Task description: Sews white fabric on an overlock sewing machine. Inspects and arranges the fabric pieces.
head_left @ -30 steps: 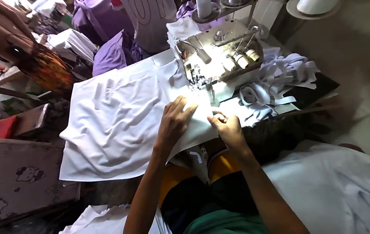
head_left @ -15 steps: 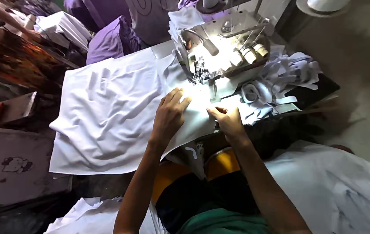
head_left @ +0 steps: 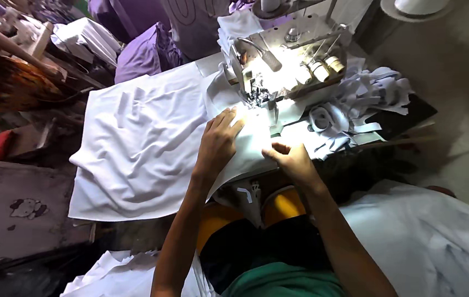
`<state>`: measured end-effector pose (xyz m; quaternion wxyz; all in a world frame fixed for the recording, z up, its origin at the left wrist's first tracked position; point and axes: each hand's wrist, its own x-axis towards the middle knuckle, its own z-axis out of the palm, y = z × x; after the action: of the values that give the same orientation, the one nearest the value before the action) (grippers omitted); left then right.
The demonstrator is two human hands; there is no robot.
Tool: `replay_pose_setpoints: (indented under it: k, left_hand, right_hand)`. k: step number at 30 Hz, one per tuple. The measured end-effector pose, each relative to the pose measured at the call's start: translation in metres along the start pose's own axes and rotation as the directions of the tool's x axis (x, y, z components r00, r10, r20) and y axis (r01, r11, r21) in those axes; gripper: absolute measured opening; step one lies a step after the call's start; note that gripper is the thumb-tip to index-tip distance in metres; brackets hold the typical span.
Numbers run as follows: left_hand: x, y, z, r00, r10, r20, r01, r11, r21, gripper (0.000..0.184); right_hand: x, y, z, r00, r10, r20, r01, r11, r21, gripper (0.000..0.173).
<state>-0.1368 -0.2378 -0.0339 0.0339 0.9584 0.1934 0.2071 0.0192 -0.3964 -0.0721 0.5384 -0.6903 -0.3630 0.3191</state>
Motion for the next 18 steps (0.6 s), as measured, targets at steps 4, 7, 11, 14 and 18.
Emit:
replay_pose_setpoints:
  k: [4, 7, 11, 14, 18]
  left_hand:
    - [-0.014, -0.003, 0.006, 0.999, -0.036, -0.024, 0.034, 0.995, -0.098, 0.05]
    - [-0.019, -0.008, 0.01, 0.998, -0.023, -0.065, 0.01, 0.982, -0.188, 0.046]
    - [-0.028, -0.036, -0.003, 0.993, -0.115, -0.029, 0.099, 0.935, -0.342, 0.045]
    - [-0.031, -0.114, -0.004, 0.958, -0.276, 0.073, 0.286, 0.918, -0.276, 0.046]
    - [-0.055, -0.247, 0.001, 0.815, -0.571, 0.097, 0.569, 0.821, 0.057, 0.046]
  right_hand:
    - [-0.016, 0.01, 0.0, 0.998, 0.033, -0.056, -0.038, 0.996, -0.086, 0.015]
    - [-0.023, 0.013, 0.001, 0.995, 0.025, -0.096, -0.034, 0.994, -0.102, 0.015]
    - [-0.022, 0.015, 0.0, 0.992, 0.036, -0.12, -0.043, 0.997, -0.061, 0.013]
    - [-0.023, 0.016, -0.001, 0.993, 0.049, -0.107, -0.053, 0.998, -0.042, 0.014]
    - [-0.026, 0.016, -0.002, 0.994, 0.046, -0.099, -0.05, 0.998, -0.037, 0.015]
